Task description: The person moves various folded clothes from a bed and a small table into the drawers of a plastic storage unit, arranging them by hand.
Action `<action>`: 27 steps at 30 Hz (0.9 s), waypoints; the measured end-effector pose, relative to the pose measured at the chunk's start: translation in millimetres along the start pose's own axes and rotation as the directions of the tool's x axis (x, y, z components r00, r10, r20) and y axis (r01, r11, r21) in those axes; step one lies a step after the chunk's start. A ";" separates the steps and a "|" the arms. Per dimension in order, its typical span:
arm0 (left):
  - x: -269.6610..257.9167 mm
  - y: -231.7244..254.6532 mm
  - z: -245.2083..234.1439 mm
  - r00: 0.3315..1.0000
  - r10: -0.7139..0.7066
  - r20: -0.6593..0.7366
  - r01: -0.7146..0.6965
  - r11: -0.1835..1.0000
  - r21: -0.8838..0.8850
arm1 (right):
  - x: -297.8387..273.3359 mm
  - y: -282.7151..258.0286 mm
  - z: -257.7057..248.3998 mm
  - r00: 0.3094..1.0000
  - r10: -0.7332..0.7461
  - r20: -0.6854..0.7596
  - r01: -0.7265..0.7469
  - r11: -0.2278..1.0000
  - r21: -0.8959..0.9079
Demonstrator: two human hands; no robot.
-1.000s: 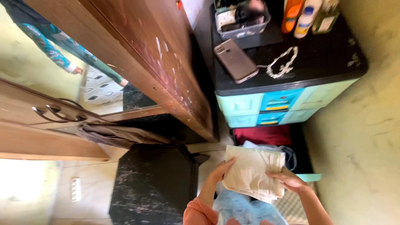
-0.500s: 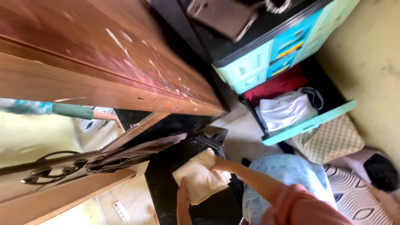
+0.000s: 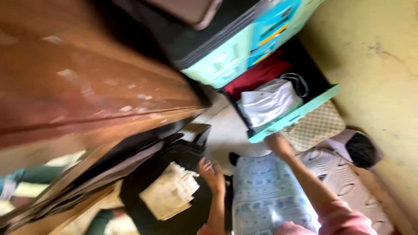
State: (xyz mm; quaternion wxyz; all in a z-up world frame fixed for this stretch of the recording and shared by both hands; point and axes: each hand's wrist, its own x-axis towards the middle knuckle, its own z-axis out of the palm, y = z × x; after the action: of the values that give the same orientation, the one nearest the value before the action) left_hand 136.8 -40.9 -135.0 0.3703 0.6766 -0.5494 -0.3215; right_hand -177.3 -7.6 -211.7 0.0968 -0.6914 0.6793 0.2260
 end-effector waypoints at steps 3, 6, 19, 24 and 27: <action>-17.2 23.1 118.9 0.946 0.011 0.324 0.027 0.993 -0.114 | 0.7 104.1 47.5 0.818 0.568 0.093 -0.230 0.175 0.957; -22.3 26.8 216.3 0.859 0.048 0.510 -0.005 0.996 -0.086 | 27.4 159.6 75.2 0.795 0.602 0.075 -0.248 0.210 0.946; 50.7 -19.5 315.7 0.658 0.317 0.683 -0.738 0.452 0.501 | 102.4 156.7 25.3 0.950 0.186 0.249 -0.305 0.716 0.627; 93.9 29.6 299.7 0.668 0.235 0.707 -0.664 0.617 0.422 | 124.5 171.9 51.4 0.977 0.166 0.132 -0.207 0.877 0.433; 111.2 86.2 273.2 0.666 0.484 0.567 -0.723 0.604 0.334 | 115.7 207.1 9.3 0.990 0.100 -0.102 -0.061 0.941 0.333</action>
State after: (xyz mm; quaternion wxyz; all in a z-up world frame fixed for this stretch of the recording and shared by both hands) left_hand -115.6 -201.0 -206.3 0.1276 0.4313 -0.8815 -0.1437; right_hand -385.5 -119.2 -235.4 0.1612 -0.6493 0.7397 0.0722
